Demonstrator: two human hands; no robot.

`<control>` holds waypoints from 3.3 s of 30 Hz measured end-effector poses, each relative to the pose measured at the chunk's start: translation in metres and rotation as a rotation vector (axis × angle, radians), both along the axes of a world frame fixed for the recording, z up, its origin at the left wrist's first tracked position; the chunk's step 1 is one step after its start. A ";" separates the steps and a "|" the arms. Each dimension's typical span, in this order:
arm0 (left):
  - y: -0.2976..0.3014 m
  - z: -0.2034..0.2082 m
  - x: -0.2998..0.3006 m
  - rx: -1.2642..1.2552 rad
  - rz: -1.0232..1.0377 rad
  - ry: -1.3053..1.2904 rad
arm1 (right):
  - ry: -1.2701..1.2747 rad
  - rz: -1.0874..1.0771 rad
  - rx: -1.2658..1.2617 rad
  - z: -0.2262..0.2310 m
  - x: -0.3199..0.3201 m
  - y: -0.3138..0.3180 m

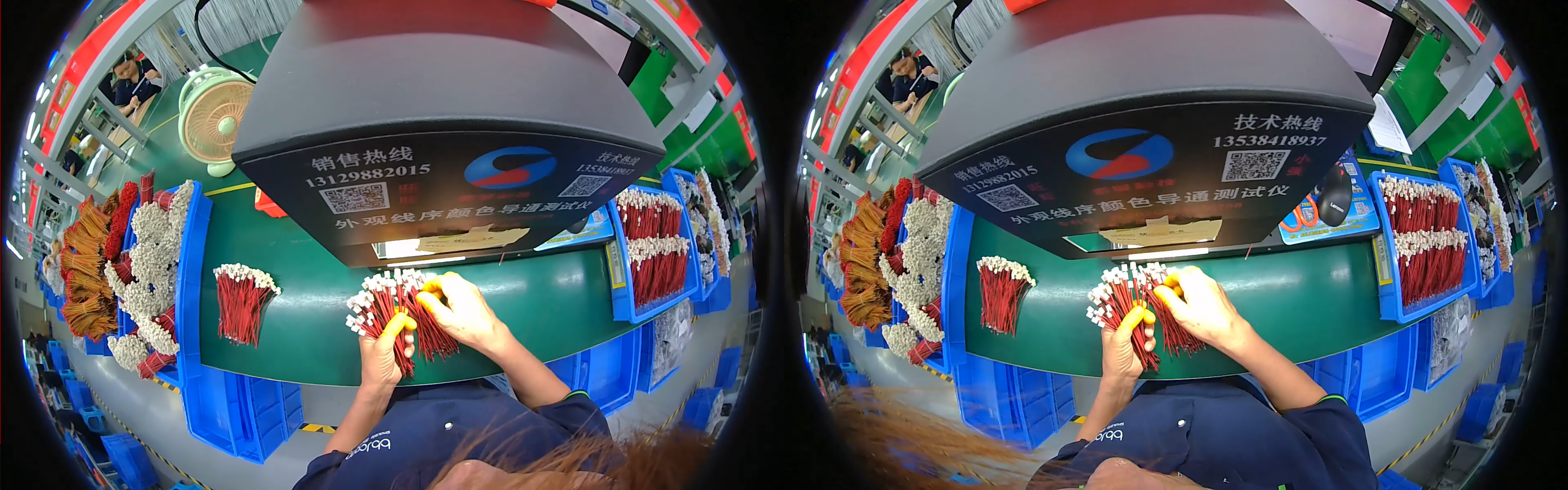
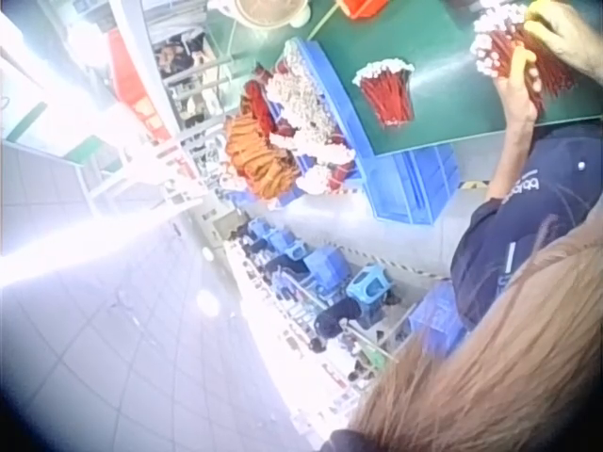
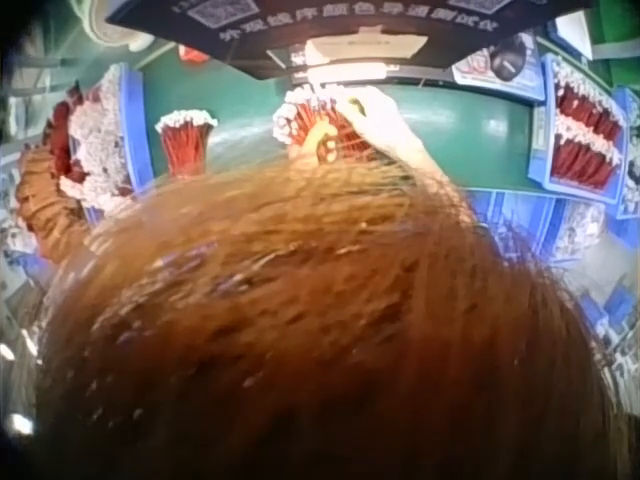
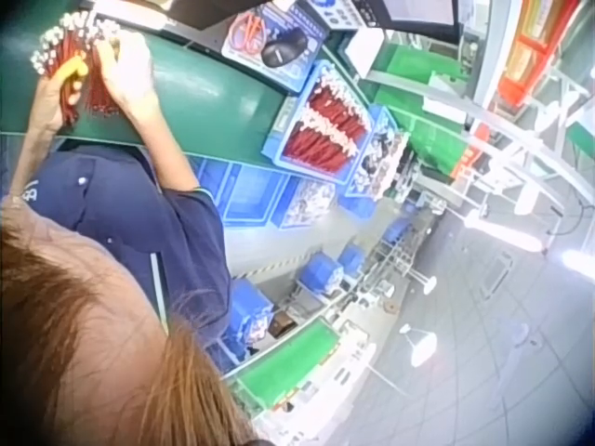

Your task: Testing wiring harnesses for color sequence and conduction using a specialized testing device on a production line.

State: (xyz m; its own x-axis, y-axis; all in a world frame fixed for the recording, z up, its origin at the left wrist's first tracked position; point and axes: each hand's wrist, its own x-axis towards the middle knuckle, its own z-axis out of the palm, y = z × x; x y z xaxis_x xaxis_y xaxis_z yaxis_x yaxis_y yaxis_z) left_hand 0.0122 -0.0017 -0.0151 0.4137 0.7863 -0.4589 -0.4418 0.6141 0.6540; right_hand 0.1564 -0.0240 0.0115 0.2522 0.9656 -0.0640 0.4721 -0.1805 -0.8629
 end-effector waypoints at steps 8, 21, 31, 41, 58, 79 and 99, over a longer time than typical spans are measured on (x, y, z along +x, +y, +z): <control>-0.004 0.001 0.008 -0.001 0.069 -0.015 | 0.485 -0.061 0.131 -0.001 -0.012 0.001; -0.003 0.005 0.003 -0.044 0.019 -0.037 | 1.155 -0.273 -0.114 -0.014 0.008 0.008; -0.005 -0.003 0.009 -0.022 0.050 -0.115 | 0.677 -0.095 0.061 -0.009 -0.022 -0.003; -0.004 0.002 0.007 -0.014 0.033 -0.015 | 0.966 -0.299 -0.057 -0.015 0.010 0.012; -0.005 -0.004 0.010 0.026 0.000 -0.081 | 0.285 0.075 0.128 -0.003 -0.012 -0.003; -0.005 -0.005 0.008 -0.012 -0.006 -0.120 | 0.764 -0.061 -0.041 0.002 -0.013 0.001; -0.003 0.000 0.004 -0.023 0.029 -0.061 | 0.707 -0.292 -0.070 -0.011 0.009 0.006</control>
